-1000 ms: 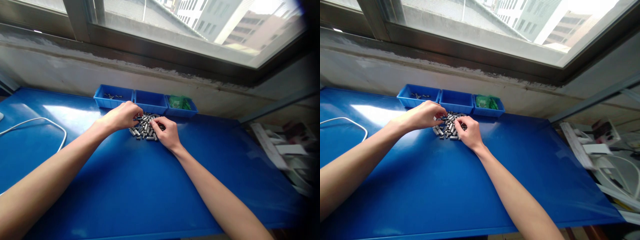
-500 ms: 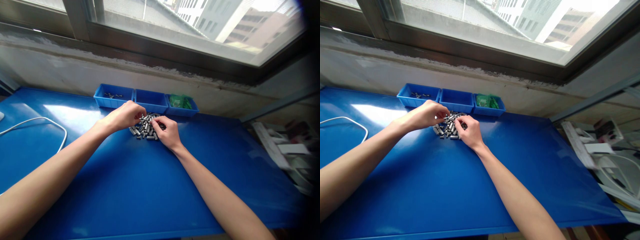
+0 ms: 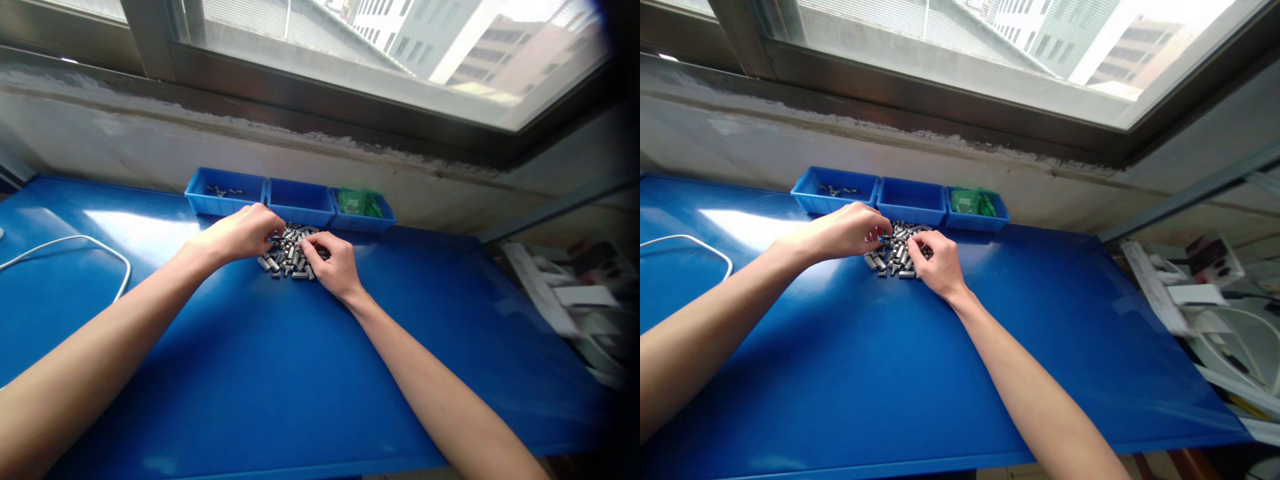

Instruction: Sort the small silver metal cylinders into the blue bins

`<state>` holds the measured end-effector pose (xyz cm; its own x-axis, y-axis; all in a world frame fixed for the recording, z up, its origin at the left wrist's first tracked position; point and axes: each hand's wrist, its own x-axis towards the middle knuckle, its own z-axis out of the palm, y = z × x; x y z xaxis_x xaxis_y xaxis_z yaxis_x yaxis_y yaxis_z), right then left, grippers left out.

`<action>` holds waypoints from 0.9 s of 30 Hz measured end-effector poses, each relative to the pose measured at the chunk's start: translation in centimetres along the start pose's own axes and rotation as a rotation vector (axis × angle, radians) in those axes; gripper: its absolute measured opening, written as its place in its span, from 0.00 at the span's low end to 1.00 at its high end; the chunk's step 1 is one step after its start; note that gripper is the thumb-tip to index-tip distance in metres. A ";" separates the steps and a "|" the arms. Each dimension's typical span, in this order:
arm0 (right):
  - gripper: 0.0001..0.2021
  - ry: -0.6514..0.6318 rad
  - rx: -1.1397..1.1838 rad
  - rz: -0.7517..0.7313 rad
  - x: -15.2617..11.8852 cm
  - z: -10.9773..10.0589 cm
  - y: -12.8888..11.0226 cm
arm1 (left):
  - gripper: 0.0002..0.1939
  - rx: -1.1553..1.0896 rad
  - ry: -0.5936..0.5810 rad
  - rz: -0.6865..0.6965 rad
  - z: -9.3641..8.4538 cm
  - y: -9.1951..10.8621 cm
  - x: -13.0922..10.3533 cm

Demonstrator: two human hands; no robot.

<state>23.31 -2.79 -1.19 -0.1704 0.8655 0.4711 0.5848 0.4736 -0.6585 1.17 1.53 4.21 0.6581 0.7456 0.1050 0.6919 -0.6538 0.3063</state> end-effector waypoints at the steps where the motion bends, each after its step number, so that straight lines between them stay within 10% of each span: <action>1: 0.09 0.000 0.001 -0.003 0.0 0.0 0.0 | 0.16 0.000 0.001 -0.003 0.1 0.0 0.1; 27: 0.08 0.003 0.018 0.004 0.0 0.0 -0.4 | 0.12 0.087 0.040 -0.014 0.8 0.2 0.2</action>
<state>23.08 -2.94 -0.95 -0.1660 0.8668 0.4703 0.5714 0.4732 -0.6705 1.64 1.46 3.55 0.6372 0.7579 0.1396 0.7249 -0.6510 0.2251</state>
